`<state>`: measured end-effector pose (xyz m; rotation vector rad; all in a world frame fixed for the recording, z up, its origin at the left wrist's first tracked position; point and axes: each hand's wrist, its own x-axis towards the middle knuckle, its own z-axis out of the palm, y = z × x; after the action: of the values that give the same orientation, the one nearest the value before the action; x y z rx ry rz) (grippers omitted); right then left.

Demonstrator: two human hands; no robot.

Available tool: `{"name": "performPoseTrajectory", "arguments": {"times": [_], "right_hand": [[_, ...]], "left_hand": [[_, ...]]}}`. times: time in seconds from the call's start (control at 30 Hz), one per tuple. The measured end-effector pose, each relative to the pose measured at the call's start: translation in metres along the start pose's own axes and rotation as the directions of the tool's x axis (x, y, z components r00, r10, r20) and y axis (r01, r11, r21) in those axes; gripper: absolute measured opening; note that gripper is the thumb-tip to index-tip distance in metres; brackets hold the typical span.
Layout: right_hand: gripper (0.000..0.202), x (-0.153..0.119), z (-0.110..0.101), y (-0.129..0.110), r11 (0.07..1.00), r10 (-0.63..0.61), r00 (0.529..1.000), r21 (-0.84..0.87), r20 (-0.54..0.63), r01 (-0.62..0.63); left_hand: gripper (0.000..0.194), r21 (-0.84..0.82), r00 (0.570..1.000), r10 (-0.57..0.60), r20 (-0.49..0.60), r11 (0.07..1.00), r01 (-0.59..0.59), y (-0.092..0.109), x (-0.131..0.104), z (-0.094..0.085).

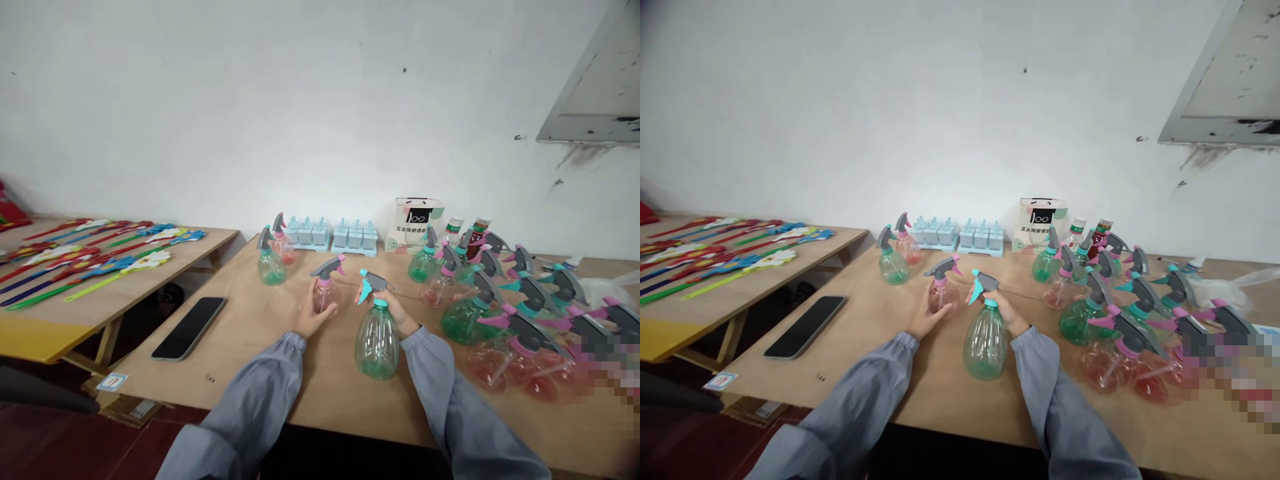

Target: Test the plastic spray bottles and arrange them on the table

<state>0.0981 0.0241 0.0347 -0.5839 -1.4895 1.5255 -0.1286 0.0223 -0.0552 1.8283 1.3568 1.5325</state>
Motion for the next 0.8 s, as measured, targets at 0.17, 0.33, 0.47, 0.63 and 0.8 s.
{"name": "performPoseTrajectory", "arguments": {"times": [0.17, 0.33, 0.47, 0.63, 0.8], "right_hand": [[0.038, 0.021, -0.007, 0.008, 0.998, 0.01, 0.991, 0.053, 0.131, -0.017], [0.032, 0.035, -0.016, 0.009, 0.998, -0.057, 0.997, 0.044, 0.059, 0.055], [0.024, 0.04, -0.023, 0.011, 0.999, -0.039, 0.998, 0.005, 0.039, 0.039], [0.021, 0.04, -0.029, 0.013, 0.999, 0.018, 0.997, -0.028, 0.076, -0.016], [0.025, 0.042, -0.03, 0.014, 0.999, -0.03, 0.996, -0.022, 0.081, 0.032]], "left_hand": [[0.086, -0.004, 0.994, -0.009, 0.107, 1.0, 0.009, 0.0, 0.013, -0.008], [0.08, -0.032, 0.99, -0.037, 0.135, 0.999, 0.042, -0.005, 0.014, -0.01], [0.085, 0.051, 0.991, -0.048, 0.128, 0.998, 0.042, -0.011, 0.011, -0.011], [0.085, 0.226, 0.983, -0.002, 0.182, 0.973, -0.04, -0.011, 0.014, -0.021], [0.078, 0.262, 0.972, -0.003, 0.234, 0.963, -0.06, -0.016, 0.016, -0.026]]}}
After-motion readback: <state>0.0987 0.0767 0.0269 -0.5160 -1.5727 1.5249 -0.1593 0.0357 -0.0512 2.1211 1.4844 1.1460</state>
